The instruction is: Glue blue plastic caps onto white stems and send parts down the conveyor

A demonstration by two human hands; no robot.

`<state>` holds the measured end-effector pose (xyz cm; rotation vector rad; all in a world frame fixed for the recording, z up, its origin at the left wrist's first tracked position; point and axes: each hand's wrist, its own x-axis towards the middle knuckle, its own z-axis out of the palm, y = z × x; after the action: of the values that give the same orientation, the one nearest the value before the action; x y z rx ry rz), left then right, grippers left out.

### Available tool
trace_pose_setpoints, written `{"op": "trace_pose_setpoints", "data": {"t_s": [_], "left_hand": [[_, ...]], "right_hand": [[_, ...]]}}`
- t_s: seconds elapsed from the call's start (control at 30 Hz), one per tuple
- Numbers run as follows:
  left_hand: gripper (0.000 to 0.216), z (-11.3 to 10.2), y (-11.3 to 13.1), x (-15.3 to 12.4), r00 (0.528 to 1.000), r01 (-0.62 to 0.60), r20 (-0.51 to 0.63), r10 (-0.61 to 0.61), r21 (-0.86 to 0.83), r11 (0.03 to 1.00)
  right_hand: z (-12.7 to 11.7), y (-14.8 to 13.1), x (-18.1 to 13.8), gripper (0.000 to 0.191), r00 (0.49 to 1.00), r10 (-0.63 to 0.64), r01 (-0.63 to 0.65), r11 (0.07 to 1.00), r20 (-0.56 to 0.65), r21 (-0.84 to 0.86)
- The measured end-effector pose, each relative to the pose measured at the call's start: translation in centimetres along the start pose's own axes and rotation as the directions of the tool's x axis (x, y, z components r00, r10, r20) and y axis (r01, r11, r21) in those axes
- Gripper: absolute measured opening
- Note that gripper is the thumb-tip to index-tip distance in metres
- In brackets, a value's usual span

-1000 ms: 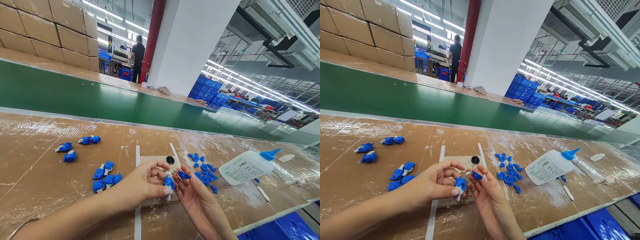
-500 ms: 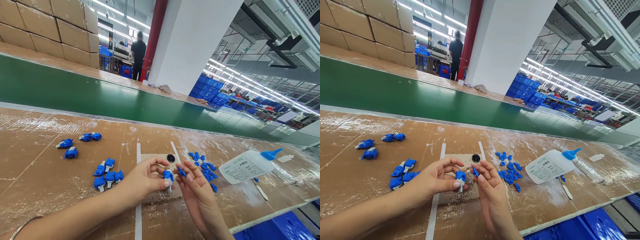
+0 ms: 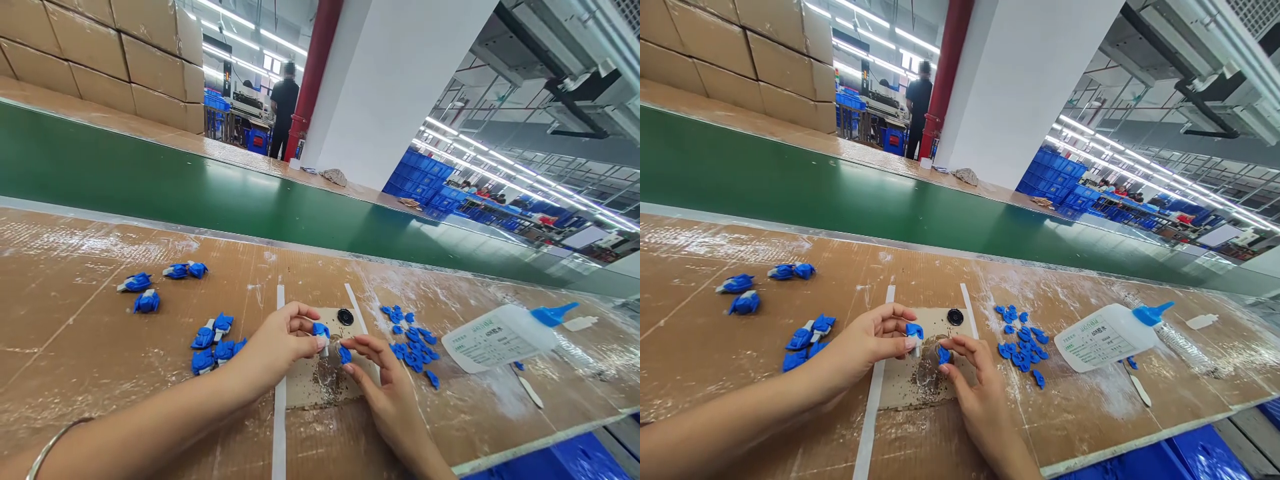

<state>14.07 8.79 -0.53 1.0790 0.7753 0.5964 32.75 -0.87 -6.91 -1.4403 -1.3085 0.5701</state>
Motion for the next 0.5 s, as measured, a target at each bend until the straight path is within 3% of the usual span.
{"op": "trace_pose_setpoints", "data": {"t_s": [0.2, 0.3, 0.43, 0.5], "left_hand": [[0.038, 0.1, -0.3, 0.0, 1.0, 0.007, 0.002, -0.007, -0.014, 1.0], [0.038, 0.3, -0.5, 0.0, 1.0, 0.004, 0.022, -0.004, -0.025, 1.0], [0.038, 1.0, -0.8, -0.3, 0.995, 0.013, 0.097, -0.009, -0.038, 0.999], [0.041, 1.5, -1.1, -0.6, 0.989, 0.013, 0.15, -0.003, -0.06, 0.998]], "right_hand": [[0.1, -0.1, -0.3, 0.032, 1.0, 0.018, -0.018, 1.0, -0.02, -0.01], [0.1, -1.0, -0.8, 0.035, 0.993, 0.118, -0.112, 0.983, -0.029, 0.146], [0.2, -2.8, -1.1, 0.042, 0.934, 0.344, -0.227, 0.779, -0.096, 0.585], [0.4, -3.5, -1.3, 0.044, 0.904, 0.425, -0.268, 0.653, -0.05, 0.709]]}}
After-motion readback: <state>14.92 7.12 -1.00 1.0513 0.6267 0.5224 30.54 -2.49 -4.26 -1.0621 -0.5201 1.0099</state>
